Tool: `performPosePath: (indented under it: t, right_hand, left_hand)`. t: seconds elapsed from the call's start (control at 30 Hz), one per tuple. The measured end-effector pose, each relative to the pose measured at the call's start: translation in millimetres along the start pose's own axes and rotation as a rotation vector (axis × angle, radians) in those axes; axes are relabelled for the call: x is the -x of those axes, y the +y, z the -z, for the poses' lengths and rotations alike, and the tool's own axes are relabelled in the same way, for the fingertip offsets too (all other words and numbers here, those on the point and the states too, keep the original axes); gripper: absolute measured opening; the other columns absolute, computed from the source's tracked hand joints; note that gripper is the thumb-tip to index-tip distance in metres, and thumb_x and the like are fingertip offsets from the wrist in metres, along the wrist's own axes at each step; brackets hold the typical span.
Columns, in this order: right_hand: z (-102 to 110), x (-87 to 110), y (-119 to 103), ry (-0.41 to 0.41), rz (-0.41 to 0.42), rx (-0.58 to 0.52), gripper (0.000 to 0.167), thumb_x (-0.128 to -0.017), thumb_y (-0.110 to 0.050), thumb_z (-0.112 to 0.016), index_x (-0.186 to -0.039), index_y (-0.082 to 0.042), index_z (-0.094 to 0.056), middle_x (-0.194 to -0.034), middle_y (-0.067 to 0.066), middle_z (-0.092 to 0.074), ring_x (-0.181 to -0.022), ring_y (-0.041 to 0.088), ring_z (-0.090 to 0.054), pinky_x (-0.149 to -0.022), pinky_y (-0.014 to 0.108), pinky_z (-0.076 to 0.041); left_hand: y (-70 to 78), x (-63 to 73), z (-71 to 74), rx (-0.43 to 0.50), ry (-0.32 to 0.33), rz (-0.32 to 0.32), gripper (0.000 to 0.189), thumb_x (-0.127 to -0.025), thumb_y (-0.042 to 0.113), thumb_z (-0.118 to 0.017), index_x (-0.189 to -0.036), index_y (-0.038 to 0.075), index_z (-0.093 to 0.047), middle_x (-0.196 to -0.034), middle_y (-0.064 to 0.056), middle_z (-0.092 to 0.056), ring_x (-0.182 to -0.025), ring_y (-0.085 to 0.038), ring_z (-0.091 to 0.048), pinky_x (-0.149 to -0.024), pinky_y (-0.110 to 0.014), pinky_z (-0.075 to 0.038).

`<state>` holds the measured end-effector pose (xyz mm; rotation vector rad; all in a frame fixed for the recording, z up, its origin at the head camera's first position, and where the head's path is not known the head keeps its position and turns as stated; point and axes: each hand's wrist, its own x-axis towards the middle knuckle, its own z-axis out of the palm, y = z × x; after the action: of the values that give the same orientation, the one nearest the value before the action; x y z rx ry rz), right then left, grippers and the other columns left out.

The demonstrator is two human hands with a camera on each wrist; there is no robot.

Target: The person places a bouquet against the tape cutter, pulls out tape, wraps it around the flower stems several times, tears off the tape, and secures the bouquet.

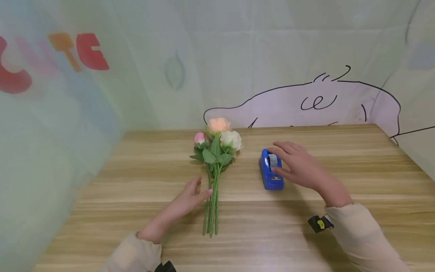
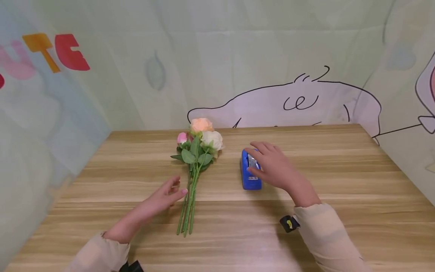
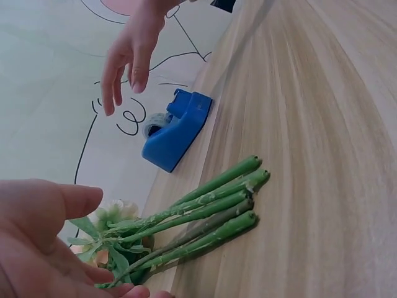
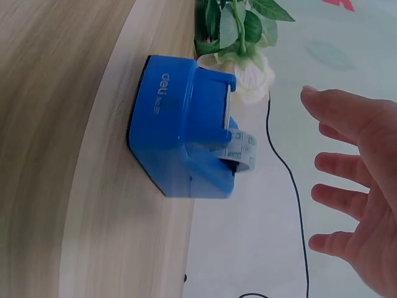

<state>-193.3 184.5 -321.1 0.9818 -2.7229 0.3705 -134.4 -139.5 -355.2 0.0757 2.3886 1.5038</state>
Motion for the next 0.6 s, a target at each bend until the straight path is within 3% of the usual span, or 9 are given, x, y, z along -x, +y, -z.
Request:
performPosePath:
  t: [0.23,0.6]
  right_hand:
    - [-6.6,-14.2,-3.2,0.015,0.082,-0.007,0.053,-0.084,-0.022,-0.071,-0.13,-0.005,-0.051,-0.134,0.02,-0.045,-0.124,0.038,-0.04,-0.1,0.055,-0.031]
    - [-20.5,-32.2,-11.7,0.069,0.218,0.016,0.053,-0.076,-0.013,-0.077,-0.124,-0.004,-0.056,-0.126,0.021,-0.052,-0.118,0.038,-0.046,-0.096,0.052,-0.038]
  left_hand:
    - [3.6,0.1,-1.5,0.102,-0.02,0.031,0.069,-0.095,0.02,-0.053,-0.143,-0.01,-0.013,-0.143,-0.035,-0.021,-0.128,-0.046,-0.028,-0.098,-0.054,-0.035]
    - [3.3,-2.5,-3.3,0.163,-0.017,0.053,0.068,-0.094,0.017,-0.054,-0.141,-0.012,-0.016,-0.141,-0.035,-0.024,-0.126,-0.047,-0.031,-0.097,-0.053,-0.037]
